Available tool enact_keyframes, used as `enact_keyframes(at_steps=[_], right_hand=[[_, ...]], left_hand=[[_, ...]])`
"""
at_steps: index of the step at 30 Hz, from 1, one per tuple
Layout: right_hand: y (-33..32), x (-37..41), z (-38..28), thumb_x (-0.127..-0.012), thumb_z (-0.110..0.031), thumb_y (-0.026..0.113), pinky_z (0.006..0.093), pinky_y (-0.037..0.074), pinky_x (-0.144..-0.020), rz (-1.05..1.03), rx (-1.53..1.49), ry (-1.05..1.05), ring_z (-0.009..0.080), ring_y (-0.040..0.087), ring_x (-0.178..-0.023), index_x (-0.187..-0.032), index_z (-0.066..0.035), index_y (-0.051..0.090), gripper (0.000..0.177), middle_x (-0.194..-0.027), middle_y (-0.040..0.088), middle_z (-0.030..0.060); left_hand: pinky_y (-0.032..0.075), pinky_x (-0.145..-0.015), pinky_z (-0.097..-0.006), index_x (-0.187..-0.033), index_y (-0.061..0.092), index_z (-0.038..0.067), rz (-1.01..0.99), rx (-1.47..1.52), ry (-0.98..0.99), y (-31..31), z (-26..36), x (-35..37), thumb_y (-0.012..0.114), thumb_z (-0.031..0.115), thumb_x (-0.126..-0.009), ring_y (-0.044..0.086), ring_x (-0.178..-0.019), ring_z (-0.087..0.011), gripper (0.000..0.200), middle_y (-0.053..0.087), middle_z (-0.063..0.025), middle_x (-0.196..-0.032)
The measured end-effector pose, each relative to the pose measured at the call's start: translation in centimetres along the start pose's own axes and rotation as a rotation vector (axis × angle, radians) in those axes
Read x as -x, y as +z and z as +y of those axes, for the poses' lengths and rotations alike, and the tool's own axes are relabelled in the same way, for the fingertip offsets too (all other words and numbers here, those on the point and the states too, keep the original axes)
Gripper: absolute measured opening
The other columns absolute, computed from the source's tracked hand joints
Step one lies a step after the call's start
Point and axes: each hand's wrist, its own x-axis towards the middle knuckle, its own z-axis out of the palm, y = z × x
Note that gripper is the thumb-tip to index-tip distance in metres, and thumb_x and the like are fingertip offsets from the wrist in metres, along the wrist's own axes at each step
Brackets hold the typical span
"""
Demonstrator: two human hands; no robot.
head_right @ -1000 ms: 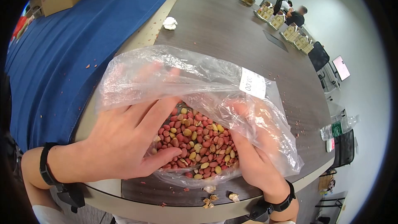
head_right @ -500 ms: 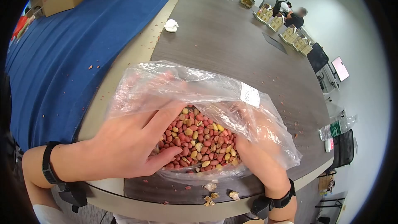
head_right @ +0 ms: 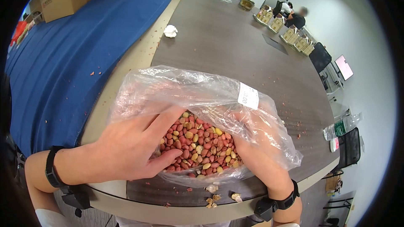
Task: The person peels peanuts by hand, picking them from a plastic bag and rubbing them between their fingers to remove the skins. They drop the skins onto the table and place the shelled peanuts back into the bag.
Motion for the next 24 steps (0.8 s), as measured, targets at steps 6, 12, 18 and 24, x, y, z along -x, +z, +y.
enact_keyframes(at_steps=[6,12,18,24], right_hand=[[0.0,0.0,0.2,-0.09,-0.01,0.066,0.0386,0.049,-0.09,0.137,0.194,-0.266,0.0329,0.064,-0.101,-0.11,-0.002,0.069,0.022,-0.107,0.068,0.0155],[-0.8,0.6,-3.0,-0.089,-0.001,0.062,0.0392,0.048,-0.091,-0.037,-0.042,-0.249,0.033,0.062,-0.101,-0.106,-0.001,0.07,0.019,-0.106,0.067,0.0157],[-0.8,1.4,-4.5,-0.096,-0.001,0.056,0.0284,0.052,-0.078,-0.2,-0.271,-0.029,0.0157,0.065,-0.087,-0.105,0.001,0.068,0.016,-0.099,0.071,0.0095],[-0.6,1.4,-4.6,-0.092,0.005,0.057,0.0268,0.053,-0.075,-0.232,-0.294,-0.132,0.0164,0.067,-0.085,-0.105,0.001,0.068,0.018,-0.098,0.071,0.01]], left_hand=[[0.056,-0.069,-0.0424,-0.138,0.046,0.003,0.016,-0.047,0.017,0.3,-0.1,0.1,0.071,0.026,-0.085,0.069,-0.084,-0.0362,0.063,0.059,-0.0186,-0.121],[0.057,-0.064,-0.0434,-0.137,0.047,0.001,-0.085,0.066,-0.04,0.0,0.4,0.2,0.063,0.026,-0.093,0.068,-0.08,-0.0358,0.053,0.055,-0.019,-0.125],[0.056,-0.064,-0.042,-0.118,0.057,0.002,-0.03,0.102,0.062,0.5,-0.1,0.0,0.063,0.025,-0.093,0.068,-0.077,-0.0334,0.034,0.059,-0.0136,-0.111],[0.056,-0.065,-0.0418,-0.097,0.062,0.004,-0.023,0.125,0.063,0.7,-0.1,0.1,0.062,0.023,-0.094,0.067,-0.079,-0.0314,0.019,0.059,-0.0094,-0.101]])
